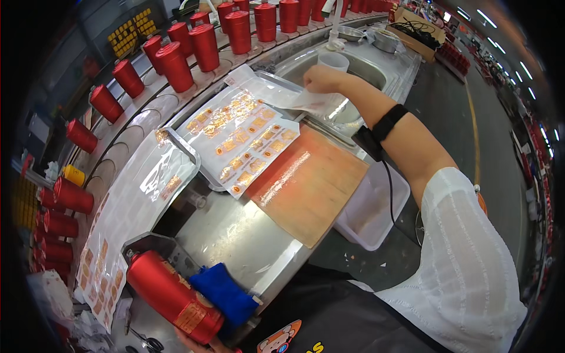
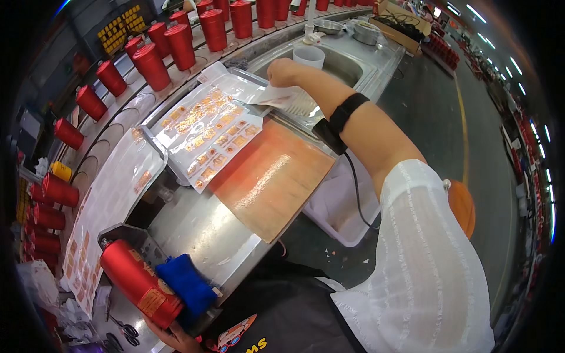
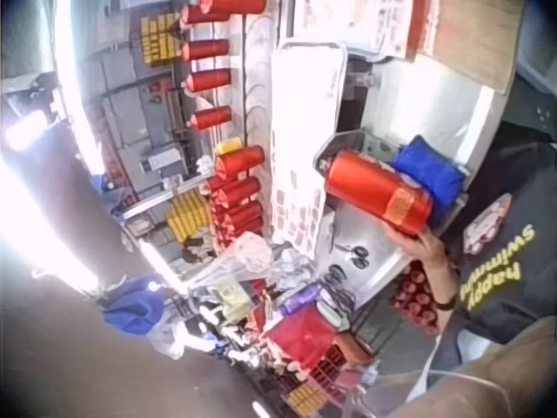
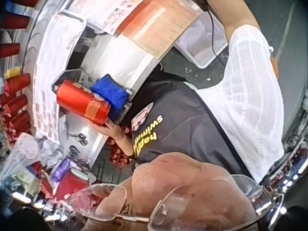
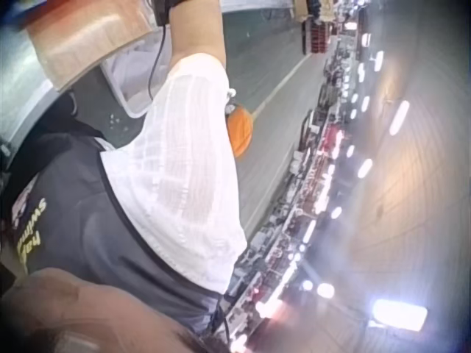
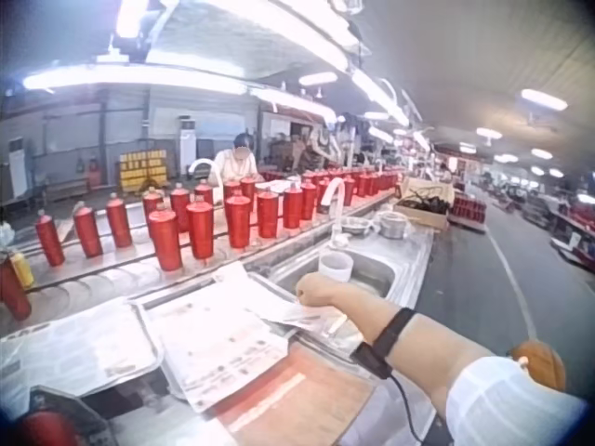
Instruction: Applying labels and cleaning red cylindrical canisters on a production line.
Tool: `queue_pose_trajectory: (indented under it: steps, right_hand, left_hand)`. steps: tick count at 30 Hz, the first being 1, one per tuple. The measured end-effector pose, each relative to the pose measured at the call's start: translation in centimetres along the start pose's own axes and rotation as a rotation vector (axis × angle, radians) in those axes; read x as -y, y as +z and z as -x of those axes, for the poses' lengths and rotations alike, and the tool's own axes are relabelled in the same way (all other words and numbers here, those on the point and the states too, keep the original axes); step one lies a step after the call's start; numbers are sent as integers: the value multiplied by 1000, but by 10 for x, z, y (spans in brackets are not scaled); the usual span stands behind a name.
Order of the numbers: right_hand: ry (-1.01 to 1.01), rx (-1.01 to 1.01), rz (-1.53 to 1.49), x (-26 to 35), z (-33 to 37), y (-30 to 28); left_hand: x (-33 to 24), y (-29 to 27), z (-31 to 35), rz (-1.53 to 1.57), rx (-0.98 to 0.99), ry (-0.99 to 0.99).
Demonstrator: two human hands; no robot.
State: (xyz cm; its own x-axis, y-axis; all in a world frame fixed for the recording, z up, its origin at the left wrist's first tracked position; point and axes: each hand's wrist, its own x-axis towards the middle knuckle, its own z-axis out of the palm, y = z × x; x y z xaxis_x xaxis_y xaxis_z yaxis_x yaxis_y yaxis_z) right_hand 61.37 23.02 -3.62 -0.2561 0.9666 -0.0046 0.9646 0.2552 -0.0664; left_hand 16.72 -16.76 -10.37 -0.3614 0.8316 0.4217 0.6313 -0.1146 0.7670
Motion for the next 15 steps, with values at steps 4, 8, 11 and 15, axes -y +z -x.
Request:
queue_pose_trajectory:
  steps: [4,8,11,15]
  right_hand:
    - [85,-50,147,-8,-26,5]
    - [233,-359,120,-7,-54,-15]
    - [144,-535,22,8,-60,-52]
    - [-82,-766,-9,8,-53,-97]
  left_hand:
    - [2,-3,0,-16,25,-29]
    - [13,-5,3,-31,17,-29]
    - [17,-6,4,-38,9,0]
    - [13,-4,3,-37,2,7]
